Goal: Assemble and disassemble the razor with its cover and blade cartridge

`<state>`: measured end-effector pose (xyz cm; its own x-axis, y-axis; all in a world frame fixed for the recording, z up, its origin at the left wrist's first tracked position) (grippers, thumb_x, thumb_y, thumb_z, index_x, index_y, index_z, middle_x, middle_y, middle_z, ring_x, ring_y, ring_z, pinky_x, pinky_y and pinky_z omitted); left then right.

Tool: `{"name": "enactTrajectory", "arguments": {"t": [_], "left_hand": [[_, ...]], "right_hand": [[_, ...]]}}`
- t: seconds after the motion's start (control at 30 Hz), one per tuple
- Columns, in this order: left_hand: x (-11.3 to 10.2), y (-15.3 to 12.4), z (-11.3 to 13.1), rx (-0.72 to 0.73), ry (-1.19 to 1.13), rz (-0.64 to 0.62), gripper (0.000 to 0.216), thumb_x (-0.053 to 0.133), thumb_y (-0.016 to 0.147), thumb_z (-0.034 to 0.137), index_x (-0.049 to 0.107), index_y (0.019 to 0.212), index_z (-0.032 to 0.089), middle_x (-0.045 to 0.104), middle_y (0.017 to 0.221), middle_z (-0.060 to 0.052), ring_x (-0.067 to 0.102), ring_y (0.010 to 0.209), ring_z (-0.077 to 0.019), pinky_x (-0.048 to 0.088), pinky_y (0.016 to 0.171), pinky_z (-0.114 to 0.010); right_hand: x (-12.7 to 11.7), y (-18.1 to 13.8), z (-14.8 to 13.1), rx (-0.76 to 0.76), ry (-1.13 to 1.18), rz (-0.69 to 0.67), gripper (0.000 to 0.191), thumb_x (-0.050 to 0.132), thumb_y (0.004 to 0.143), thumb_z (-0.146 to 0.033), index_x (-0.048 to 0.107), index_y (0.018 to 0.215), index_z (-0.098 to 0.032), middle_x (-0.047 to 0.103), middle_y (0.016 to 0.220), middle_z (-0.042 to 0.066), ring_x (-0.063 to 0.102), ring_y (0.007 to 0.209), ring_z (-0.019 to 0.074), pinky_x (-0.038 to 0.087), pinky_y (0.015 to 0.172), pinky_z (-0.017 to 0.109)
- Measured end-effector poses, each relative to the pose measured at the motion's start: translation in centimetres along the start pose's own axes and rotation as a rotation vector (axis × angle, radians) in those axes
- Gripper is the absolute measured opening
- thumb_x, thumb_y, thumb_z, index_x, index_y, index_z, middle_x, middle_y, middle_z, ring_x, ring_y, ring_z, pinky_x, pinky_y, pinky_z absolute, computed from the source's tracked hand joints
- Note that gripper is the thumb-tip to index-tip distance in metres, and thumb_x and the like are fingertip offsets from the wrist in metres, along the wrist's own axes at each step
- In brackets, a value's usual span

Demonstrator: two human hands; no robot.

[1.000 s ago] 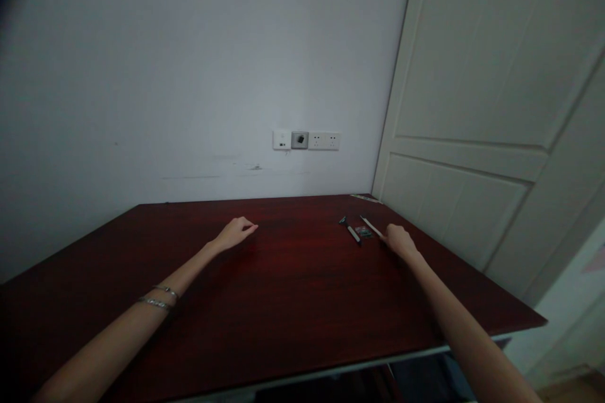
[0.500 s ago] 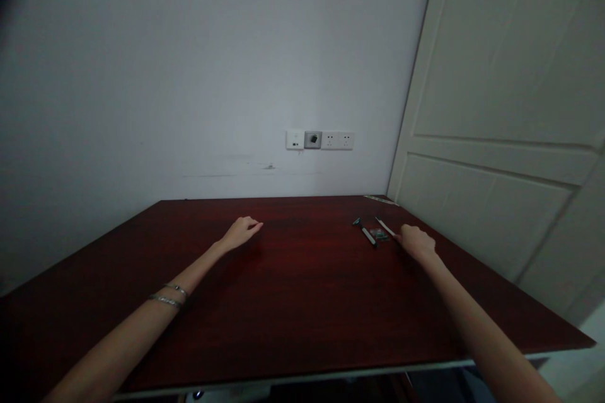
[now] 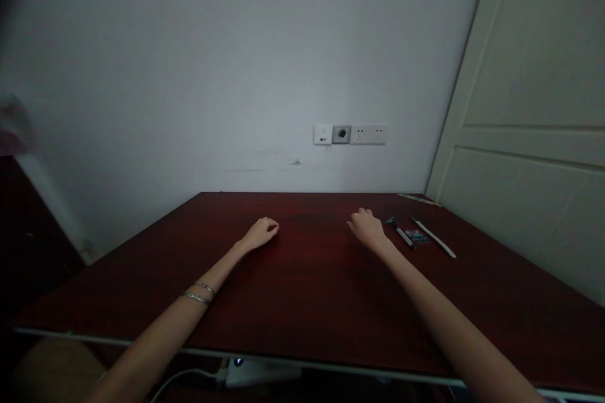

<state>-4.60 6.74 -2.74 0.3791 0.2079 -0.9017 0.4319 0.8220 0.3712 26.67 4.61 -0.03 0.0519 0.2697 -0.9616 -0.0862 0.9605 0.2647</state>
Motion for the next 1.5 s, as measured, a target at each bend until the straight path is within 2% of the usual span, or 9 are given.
{"name": "enactTrajectory", "arguments": {"t": [0.1, 0.23, 0.33, 0.43, 0.63, 0.83, 1.03, 1.3, 1.5], "left_hand": [[0.3, 0.0, -0.4, -0.025, 0.008, 0.004, 0.030, 0.042, 0.083, 0.025, 0.067, 0.095, 0.015, 0.067, 0.098, -0.008, 0.058, 0.094, -0.0198, 0.043, 0.087, -0.029], [1.1, 0.2, -0.2, -0.005, 0.018, -0.019, 0.032, 0.043, 0.082, 0.023, 0.064, 0.104, 0.013, 0.064, 0.106, -0.010, 0.056, 0.100, -0.0208, 0.041, 0.091, -0.031], [1.7, 0.2, 0.2, 0.011, 0.068, -0.052, 0.037, 0.043, 0.081, 0.022, 0.060, 0.112, 0.011, 0.055, 0.122, -0.013, 0.049, 0.114, -0.0236, 0.036, 0.098, -0.034], [2.2, 0.1, 0.0, -0.033, 0.109, -0.091, 0.041, 0.041, 0.082, 0.020, 0.055, 0.120, 0.013, 0.040, 0.138, -0.013, 0.036, 0.127, -0.0261, 0.028, 0.104, -0.038], [2.7, -0.2, -0.9, -0.147, 0.108, -0.129, 0.045, 0.037, 0.087, 0.033, 0.045, 0.129, 0.016, 0.026, 0.145, -0.015, 0.025, 0.132, -0.0315, 0.023, 0.104, -0.048], [2.3, -0.4, -0.5, -0.142, 0.093, -0.144, 0.047, 0.034, 0.089, 0.040, 0.042, 0.131, 0.021, 0.025, 0.146, -0.014, 0.025, 0.132, -0.0307, 0.023, 0.104, -0.049], [2.6, -0.5, -0.4, -0.133, 0.081, -0.155, 0.050, 0.032, 0.089, 0.045, 0.042, 0.131, 0.021, 0.023, 0.146, -0.015, 0.021, 0.133, -0.0329, 0.020, 0.104, -0.051], [3.3, -0.6, -1.2, -0.173, 0.057, -0.188, 0.052, 0.031, 0.088, 0.049, 0.041, 0.131, 0.023, 0.019, 0.147, -0.014, 0.016, 0.134, -0.0355, 0.020, 0.103, -0.055], [3.3, -0.6, -1.2, -0.174, 0.057, -0.202, 0.051, 0.031, 0.088, 0.048, 0.043, 0.130, 0.023, 0.023, 0.146, -0.013, 0.019, 0.133, -0.0353, 0.021, 0.102, -0.055]], "right_hand": [[1.0, 0.7, -3.0, -0.084, 0.063, 0.015, 0.037, 0.040, 0.089, -0.037, 0.060, 0.109, -0.015, 0.049, 0.118, 0.018, 0.045, 0.110, 0.0283, 0.043, 0.083, 0.035], [3.1, 0.8, -4.8, -0.087, 0.104, 0.044, 0.043, 0.041, 0.087, -0.041, 0.054, 0.120, -0.015, 0.036, 0.133, 0.020, 0.032, 0.121, 0.0335, 0.040, 0.087, 0.042], [4.6, 0.6, -5.0, -0.053, 0.128, 0.061, 0.044, 0.037, 0.089, -0.041, 0.053, 0.121, -0.016, 0.032, 0.136, 0.020, 0.026, 0.125, 0.0351, 0.039, 0.087, 0.046], [5.7, 0.5, -4.4, 0.023, 0.201, 0.044, 0.046, 0.033, 0.090, -0.041, 0.050, 0.124, -0.015, 0.036, 0.135, 0.019, 0.030, 0.124, 0.0335, 0.037, 0.090, 0.046], [6.4, 0.7, -3.5, 0.094, 0.280, 0.030, 0.052, 0.035, 0.089, -0.035, 0.039, 0.132, -0.006, 0.046, 0.128, 0.021, 0.041, 0.118, 0.0293, 0.032, 0.096, 0.037], [6.4, 0.8, -3.7, 0.052, 0.287, 0.041, 0.044, 0.033, 0.089, -0.026, 0.048, 0.124, -0.004, 0.048, 0.127, 0.020, 0.044, 0.117, 0.0272, 0.033, 0.096, 0.035], [6.9, 1.2, -3.8, 0.010, 0.264, 0.048, 0.043, 0.032, 0.088, -0.022, 0.052, 0.120, -0.002, 0.047, 0.130, 0.019, 0.038, 0.124, 0.0253, 0.027, 0.103, 0.033], [7.2, 1.3, -3.9, -0.053, 0.215, 0.075, 0.044, 0.030, 0.088, -0.020, 0.053, 0.118, 0.003, 0.045, 0.132, 0.022, 0.040, 0.124, 0.0255, 0.026, 0.106, 0.033], [7.6, 1.5, -3.9, -0.059, 0.195, 0.071, 0.044, 0.031, 0.088, -0.019, 0.053, 0.120, 0.001, 0.044, 0.133, 0.020, 0.040, 0.124, 0.0258, 0.028, 0.105, 0.034]]}}
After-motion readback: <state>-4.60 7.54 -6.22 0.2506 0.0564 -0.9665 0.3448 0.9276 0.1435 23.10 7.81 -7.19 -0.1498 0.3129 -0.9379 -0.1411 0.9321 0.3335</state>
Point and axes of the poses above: each hand's wrist, its own y-axis towards the middle knuckle, its own x-axis out of the palm, z = x × y, the point moved 5 cm from there along y, towards the middle knuckle
